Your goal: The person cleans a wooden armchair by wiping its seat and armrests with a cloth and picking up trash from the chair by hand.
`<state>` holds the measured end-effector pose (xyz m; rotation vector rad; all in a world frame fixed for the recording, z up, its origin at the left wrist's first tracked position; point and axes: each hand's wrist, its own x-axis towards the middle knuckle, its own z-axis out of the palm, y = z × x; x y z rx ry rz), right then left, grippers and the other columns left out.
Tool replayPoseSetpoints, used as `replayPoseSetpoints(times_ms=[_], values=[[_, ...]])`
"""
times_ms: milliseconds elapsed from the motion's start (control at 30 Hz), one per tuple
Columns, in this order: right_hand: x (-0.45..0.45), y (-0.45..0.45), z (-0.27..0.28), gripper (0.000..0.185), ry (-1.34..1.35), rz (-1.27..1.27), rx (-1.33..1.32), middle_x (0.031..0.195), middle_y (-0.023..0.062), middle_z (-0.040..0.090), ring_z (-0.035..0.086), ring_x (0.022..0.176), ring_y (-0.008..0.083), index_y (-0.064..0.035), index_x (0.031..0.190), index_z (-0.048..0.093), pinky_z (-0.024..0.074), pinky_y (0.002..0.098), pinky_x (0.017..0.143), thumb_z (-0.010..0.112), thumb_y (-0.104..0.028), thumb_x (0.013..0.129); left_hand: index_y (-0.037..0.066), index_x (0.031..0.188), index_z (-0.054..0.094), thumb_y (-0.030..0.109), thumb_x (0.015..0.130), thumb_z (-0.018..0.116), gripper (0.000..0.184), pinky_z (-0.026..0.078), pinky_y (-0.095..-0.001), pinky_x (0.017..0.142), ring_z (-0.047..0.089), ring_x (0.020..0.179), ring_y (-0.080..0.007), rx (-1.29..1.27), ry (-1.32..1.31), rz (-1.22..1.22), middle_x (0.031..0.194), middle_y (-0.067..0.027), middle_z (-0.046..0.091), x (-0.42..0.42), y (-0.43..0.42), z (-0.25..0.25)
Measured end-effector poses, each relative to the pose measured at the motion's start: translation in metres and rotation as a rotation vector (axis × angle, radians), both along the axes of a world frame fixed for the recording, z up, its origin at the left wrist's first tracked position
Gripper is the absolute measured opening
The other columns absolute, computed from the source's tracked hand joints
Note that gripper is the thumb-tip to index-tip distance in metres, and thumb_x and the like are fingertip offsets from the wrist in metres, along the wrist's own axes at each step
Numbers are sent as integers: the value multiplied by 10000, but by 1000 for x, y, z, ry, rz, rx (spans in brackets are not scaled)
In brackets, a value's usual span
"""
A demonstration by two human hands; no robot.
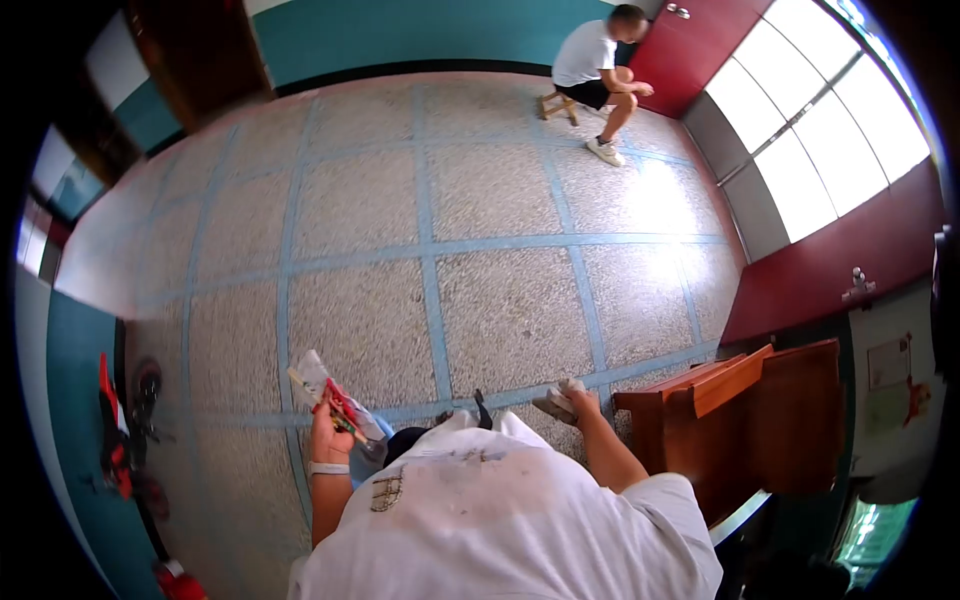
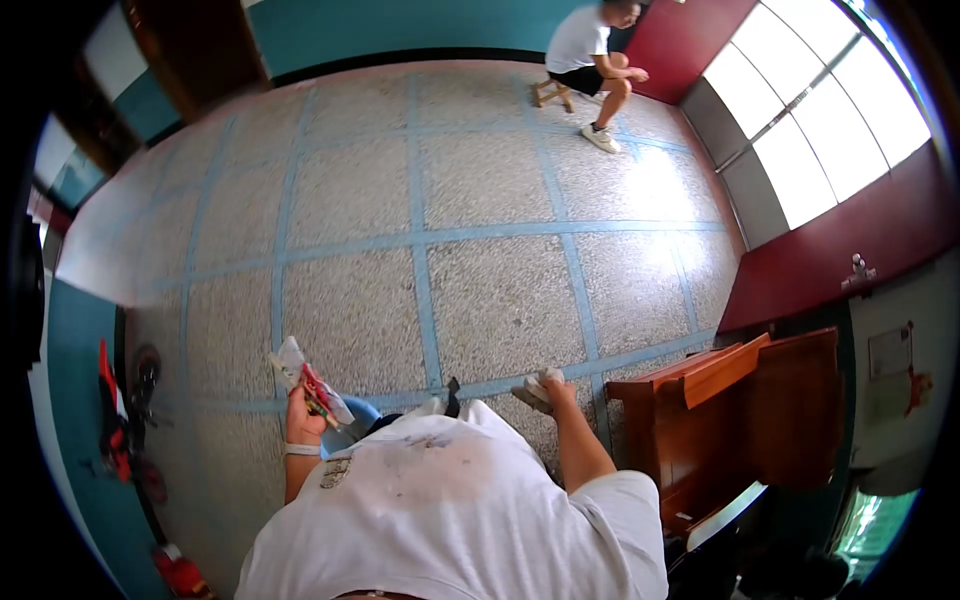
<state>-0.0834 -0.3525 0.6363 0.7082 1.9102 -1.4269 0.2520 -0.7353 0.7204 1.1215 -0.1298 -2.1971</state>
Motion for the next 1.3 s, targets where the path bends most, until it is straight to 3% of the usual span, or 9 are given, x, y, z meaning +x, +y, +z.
replayPoseSetpoints(times_ms=[67,100,300,333,467,600,700,933,1300], values=[[-20,-30,-11,325,-41,-107,-50,872,143,608,634,709,275,32,958,571,536,407,562,658,-150,703,87,920,620,177,864,591,110,529,-254,649,602,740,-125,-19,55,-117,813,-15,628,-76,-39,-22],[-50,10,58,287,-122,-163,-124,887,143,608,636,701,280,6,981,569,541,420,560,627,-136,738,89,909,624,173,858,600,101,530,-257,648,602,738,-126,-14,-22,-160,809,-17,628,-123,2,59],[-128,-26,25,283,-78,-335,-249,930,122,602,622,802,278,-53,1038,564,539,446,615,575,-183,786,112,890,639,164,845,616,72,514,-264,608,604,689,-129,38,-27,-491,782,-4,635,-282,-51,17],[-169,-25,81,283,-92,-324,-203,930,122,602,622,802,278,-53,1038,564,539,446,615,575,-183,786,112,890,639,164,845,616,72,514,-264,608,604,689,-129,85,-36,-476,782,-4,635,-325,-49,57],[-213,12,26,375,-154,-449,-140,1005,125,587,614,832,287,-68,1129,510,534,467,631,580,-193,783,108,867,631,165,861,594,69,515,-258,583,605,678,-126,51,-37,-601,755,-1,629,-445,-61,40],[-234,48,61,402,-155,-619,170,1048,144,578,605,889,342,-65,1143,509,515,536,685,585,-177,765,105,866,623,159,871,574,73,514,-262,563,602,643,-134,97,-24,-675,733,-9,626,-554,-49,53],[-240,76,41,382,-213,-868,4,1049,146,584,610,872,333,-59,1109,528,512,540,644,589,-190,755,82,879,610,140,874,564,74,525,-294,602,600,657,-158,106,21,-924,753,-43,619,-633,-53,36],[-256,131,11,434,-170,-1207,-134,1046,159,579,622,827,321,-59,1157,457,529,493,621,583,-160,753,75,868,609,149,866,579,80,532,-287,596,597,644,-153,99,-14,-1068,748,-44,620,-823,0,42],[-534,179,-35,648,-106,-1315,-159,1088,178,547,623,817,326,-134,1334,271,537,454,648,562,-97,757,102,836,612,146,856,598,50,497,-232,513,548,541,-101,125,-42,-1123,678,0,597,-1057,111,54]])
